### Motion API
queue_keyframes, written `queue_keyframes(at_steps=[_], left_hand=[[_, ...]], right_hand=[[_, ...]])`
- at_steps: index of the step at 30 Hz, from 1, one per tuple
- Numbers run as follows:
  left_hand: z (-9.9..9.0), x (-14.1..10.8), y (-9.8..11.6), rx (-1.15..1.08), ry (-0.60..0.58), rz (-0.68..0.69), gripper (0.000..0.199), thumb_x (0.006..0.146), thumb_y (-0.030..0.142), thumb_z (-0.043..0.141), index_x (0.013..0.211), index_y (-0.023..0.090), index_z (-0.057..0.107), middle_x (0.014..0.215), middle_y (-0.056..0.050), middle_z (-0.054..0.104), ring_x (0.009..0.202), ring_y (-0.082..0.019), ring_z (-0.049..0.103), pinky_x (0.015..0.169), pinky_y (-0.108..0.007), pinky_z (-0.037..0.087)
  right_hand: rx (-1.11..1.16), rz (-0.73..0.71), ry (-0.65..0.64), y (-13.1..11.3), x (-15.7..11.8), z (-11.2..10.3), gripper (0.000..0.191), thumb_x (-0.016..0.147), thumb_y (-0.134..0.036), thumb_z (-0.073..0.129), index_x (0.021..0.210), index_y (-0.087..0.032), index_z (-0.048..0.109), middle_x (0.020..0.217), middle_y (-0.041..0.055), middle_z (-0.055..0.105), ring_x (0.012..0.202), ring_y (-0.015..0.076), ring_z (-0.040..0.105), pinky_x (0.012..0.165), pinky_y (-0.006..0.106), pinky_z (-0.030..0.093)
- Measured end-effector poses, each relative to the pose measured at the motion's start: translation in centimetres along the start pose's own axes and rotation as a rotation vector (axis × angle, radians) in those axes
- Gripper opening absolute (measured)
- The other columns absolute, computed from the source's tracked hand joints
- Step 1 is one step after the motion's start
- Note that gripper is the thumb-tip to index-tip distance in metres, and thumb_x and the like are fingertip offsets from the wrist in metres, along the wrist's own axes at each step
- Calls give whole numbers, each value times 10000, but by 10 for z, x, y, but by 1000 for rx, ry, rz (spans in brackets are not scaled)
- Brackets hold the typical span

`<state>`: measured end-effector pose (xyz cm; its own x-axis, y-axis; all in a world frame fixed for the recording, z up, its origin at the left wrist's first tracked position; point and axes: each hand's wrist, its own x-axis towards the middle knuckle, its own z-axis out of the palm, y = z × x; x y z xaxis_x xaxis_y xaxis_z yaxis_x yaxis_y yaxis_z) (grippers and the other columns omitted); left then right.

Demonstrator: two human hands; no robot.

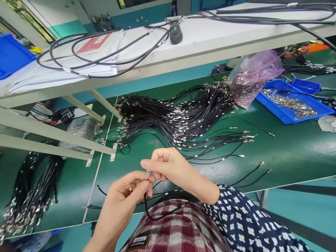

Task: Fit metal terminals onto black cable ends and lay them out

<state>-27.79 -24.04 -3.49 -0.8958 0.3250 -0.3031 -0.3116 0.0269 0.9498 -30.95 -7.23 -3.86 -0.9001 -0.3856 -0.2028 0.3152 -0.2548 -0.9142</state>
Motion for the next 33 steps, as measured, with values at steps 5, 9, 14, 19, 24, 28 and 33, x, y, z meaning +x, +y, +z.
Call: queue_keyframes(at_steps=[5,9,14,19,24,28,33], left_hand=[[1,-1,-1,19,7,43,126,873,283,640,907,169,681,674,-13,652,641,-112,568,567,-201,407],[6,-4,0,85,86,135,93,874,230,634,947,172,630,695,-10,674,642,-121,621,596,-201,474],[10,-12,-7,314,179,429,263,881,123,601,1109,250,565,728,37,672,598,-87,612,582,-165,501],[6,-11,-16,510,189,672,467,847,33,606,1252,259,550,828,24,685,644,-76,637,657,-156,531],[3,-10,-18,695,191,825,519,788,-31,638,1236,228,594,961,-27,727,739,-117,673,715,-206,543],[1,-8,-17,675,135,864,451,791,-65,601,1164,188,623,825,-31,693,677,-123,633,616,-229,511],[-1,-8,-19,571,57,832,415,800,-83,569,1129,166,615,866,-39,670,721,-114,619,641,-225,511]], right_hand=[[-20,-21,21,-1,-2,0,412,800,-462,702,604,-170,487,515,-49,517,455,56,407,434,177,298],[-41,-10,32,-1,-3,-2,400,820,-449,680,603,-169,496,505,-52,520,436,49,394,432,176,303],[-42,15,38,-2,-3,-2,417,789,-484,698,593,-169,507,495,-46,529,425,51,398,425,181,307],[-26,10,26,-3,-3,-2,399,795,-469,695,602,-165,521,495,-48,523,424,48,392,423,179,302],[-48,10,46,-1,-3,-2,395,818,-436,674,585,-169,499,494,-46,520,429,50,396,427,181,300],[-55,6,51,-1,-4,-2,393,801,-457,692,601,-168,515,497,-46,529,431,52,393,428,184,298],[-66,5,57,-1,-6,-2,368,817,-431,680,610,-166,530,498,-47,532,436,52,401,434,181,304]])
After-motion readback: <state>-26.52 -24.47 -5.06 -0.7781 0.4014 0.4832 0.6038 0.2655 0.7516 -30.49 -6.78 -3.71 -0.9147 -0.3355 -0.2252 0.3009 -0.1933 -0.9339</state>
